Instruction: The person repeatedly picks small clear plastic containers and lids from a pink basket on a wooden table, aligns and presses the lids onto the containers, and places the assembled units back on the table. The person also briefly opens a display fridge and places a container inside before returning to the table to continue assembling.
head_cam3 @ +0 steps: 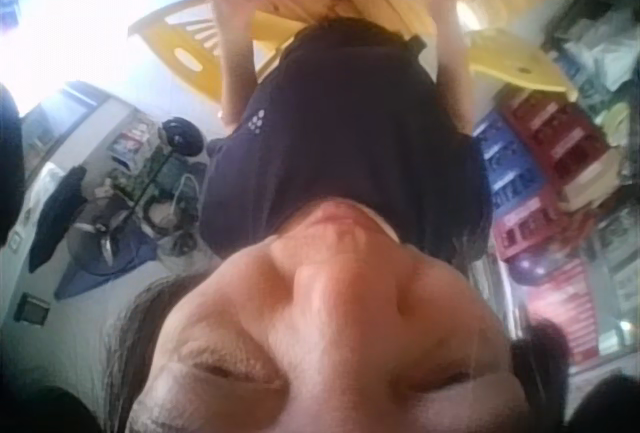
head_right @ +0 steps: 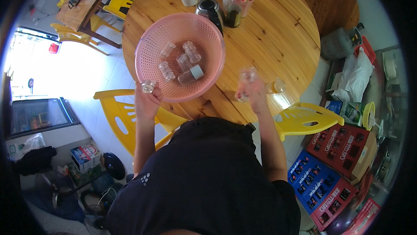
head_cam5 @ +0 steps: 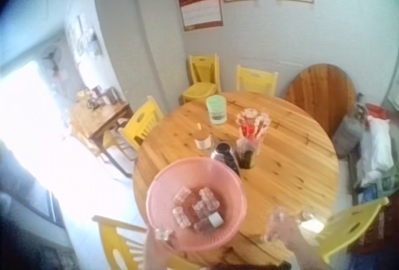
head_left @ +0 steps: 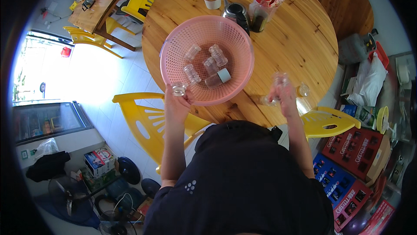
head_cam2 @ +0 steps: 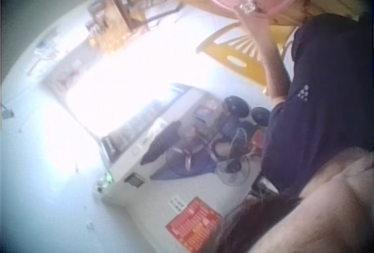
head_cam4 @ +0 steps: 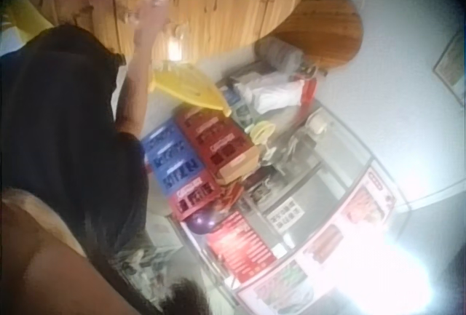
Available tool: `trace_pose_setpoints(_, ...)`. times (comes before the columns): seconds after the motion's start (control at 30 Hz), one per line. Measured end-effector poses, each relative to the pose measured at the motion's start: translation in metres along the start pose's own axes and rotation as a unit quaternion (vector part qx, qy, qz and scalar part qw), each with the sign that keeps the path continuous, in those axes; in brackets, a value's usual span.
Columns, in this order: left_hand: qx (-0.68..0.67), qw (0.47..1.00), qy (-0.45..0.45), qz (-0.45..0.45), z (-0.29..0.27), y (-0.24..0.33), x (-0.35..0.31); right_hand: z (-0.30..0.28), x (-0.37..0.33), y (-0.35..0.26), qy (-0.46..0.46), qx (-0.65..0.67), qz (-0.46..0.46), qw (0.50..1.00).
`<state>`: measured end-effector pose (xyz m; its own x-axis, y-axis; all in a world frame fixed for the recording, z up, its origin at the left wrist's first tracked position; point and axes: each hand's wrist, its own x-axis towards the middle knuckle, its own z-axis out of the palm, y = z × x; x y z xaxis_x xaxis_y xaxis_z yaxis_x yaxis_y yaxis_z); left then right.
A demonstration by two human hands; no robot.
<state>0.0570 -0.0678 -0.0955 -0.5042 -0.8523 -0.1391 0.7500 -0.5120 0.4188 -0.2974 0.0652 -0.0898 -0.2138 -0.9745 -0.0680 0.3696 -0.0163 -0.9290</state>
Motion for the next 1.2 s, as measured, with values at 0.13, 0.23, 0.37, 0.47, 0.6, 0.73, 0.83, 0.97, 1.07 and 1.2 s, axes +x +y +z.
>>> trace_pose_setpoints(0.13, 0.112, 0.993, 0.039, -0.019, 0.047, -0.035, -0.008, 0.060, -0.013, -0.017, -0.104, -0.037, 0.105, 0.988)
trace_pose_setpoints(0.23, 0.231, 0.973, 0.019, -0.009, 0.084, -0.057, -0.011, 0.088, -0.015, -0.024, -0.164, -0.083, 0.089, 0.979)
trace_pose_setpoints(0.37, 0.314, 0.948, -0.048, 0.020, 0.112, -0.072, -0.014, 0.098, -0.018, -0.033, -0.180, -0.105, 0.158, 0.965)
trace_pose_setpoints(0.47, 0.340, 0.937, -0.071, 0.028, 0.116, -0.076, -0.015, 0.102, -0.020, -0.033, -0.175, -0.113, 0.099, 0.973)
trace_pose_setpoints(0.6, 0.440, 0.887, -0.114, 0.075, 0.112, -0.076, -0.015, 0.106, -0.024, -0.037, -0.156, -0.098, 0.131, 0.974)
trace_pose_setpoints(0.73, 0.485, 0.850, -0.161, 0.131, 0.109, -0.072, -0.016, 0.110, -0.030, -0.049, -0.159, -0.064, 0.182, 0.968)
trace_pose_setpoints(0.83, 0.506, 0.830, -0.187, 0.142, 0.107, -0.068, -0.019, 0.113, -0.031, -0.055, -0.168, -0.060, 0.203, 0.963)
trace_pose_setpoints(0.97, 0.538, 0.820, -0.176, 0.090, 0.105, -0.063, -0.026, 0.113, -0.032, -0.056, -0.192, -0.029, 0.224, 0.955)
trace_pose_setpoints(1.07, 0.557, 0.807, -0.179, 0.072, 0.105, -0.058, -0.029, 0.113, -0.034, -0.052, -0.184, -0.039, 0.255, 0.948)
trace_pose_setpoints(1.2, 0.527, 0.833, -0.159, 0.050, 0.113, -0.059, -0.030, 0.113, -0.033, -0.050, -0.196, -0.003, 0.266, 0.944)
